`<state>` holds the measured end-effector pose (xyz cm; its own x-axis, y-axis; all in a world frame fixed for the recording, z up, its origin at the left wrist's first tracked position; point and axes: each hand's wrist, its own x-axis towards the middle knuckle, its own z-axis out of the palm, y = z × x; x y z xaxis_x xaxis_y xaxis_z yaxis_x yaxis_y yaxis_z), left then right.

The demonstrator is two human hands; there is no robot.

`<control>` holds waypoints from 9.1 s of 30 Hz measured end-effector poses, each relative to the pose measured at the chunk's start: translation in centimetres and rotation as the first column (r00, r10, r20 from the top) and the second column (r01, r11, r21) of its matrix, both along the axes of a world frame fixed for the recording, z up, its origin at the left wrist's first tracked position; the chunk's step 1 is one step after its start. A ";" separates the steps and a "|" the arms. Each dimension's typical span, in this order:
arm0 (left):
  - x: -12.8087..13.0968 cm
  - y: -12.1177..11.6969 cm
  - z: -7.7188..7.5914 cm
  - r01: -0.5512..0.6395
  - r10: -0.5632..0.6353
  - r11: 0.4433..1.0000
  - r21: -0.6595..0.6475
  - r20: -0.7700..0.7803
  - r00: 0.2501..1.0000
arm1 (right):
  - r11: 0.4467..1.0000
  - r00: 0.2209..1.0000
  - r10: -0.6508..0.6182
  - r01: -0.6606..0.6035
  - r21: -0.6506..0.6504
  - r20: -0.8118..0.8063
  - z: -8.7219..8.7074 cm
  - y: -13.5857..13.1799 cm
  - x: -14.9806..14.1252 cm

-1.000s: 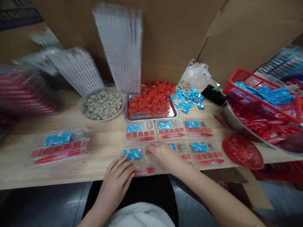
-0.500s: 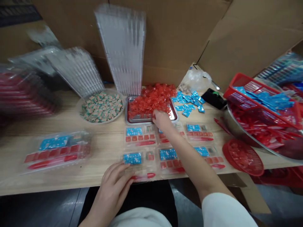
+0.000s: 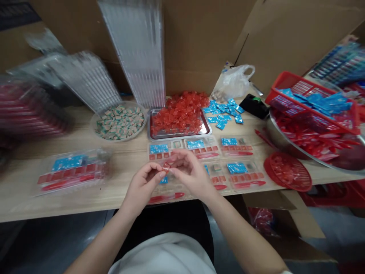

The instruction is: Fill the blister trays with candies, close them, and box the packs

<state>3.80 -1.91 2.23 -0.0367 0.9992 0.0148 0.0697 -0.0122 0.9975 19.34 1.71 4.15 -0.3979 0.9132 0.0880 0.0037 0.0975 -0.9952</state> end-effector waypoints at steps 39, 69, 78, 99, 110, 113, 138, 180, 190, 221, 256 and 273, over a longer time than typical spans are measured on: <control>-2.9 -0.7 -0.7 -0.048 0.089 0.988 -0.146 0.290 0.953 | 0.748 0.912 0.407 -0.362 -0.557 -0.045 0.7 5.9 -2.1; -2.7 -6.5 -4.4 0.180 0.164 0.919 0.351 -0.755 0.635 | 0.703 0.456 -0.190 -0.555 0.445 0.869 -2.8 -0.9 -3.1; -2.7 -6.5 -3.7 0.169 0.217 0.900 0.403 -0.749 0.626 | 0.902 0.634 -0.282 -0.080 0.424 0.720 -3.0 15.0 -4.8; -2.9 -0.3 -0.8 -0.220 0.237 0.963 0.155 -0.103 0.966 | 0.947 0.989 0.148 -0.144 -0.288 -0.010 -0.5 2.2 -3.3; -5.3 -5.3 -3.8 0.047 0.197 0.926 0.374 -0.586 0.786 | 0.886 0.769 -0.008 -0.291 0.361 0.640 -0.7 0.8 -3.2; -5.7 -6.4 -4.8 0.232 0.112 0.895 0.381 -0.695 0.710 | 0.762 0.627 -0.115 -0.441 0.474 0.770 -1.8 0.1 -4.0; -2.5 0.5 0.0 -0.164 0.203 0.948 0.272 -0.124 0.971 | 0.986 0.976 -0.164 0.162 0.023 0.142 -0.7 7.2 -2.2; 1.0 -1.4 0.2 -0.272 0.255 0.895 0.353 0.095 0.962 | 0.984 0.988 -0.141 0.146 0.098 -0.058 -2.0 -2.9 -2.1; 0.9 -1.3 -0.2 -0.092 0.126 0.944 0.315 -0.088 0.988 | 0.956 0.948 -0.255 0.217 -0.198 -0.191 -1.9 -2.0 0.2; -4.0 0.3 -1.5 -0.025 0.236 0.939 0.343 -0.590 0.772 | 0.848 0.446 -0.431 -0.096 0.520 0.785 -2.6 15.3 3.7; -4.4 4.8 -0.4 -0.154 0.161 0.986 0.063 -0.133 0.978 | 0.967 0.987 0.129 -0.102 -0.235 0.101 -0.4 13.6 -1.9; -1.5 0.8 0.4 -0.125 0.254 0.909 0.397 -0.289 0.923 | 0.978 0.998 0.028 -0.041 -0.205 -0.065 0.3 0.8 -2.5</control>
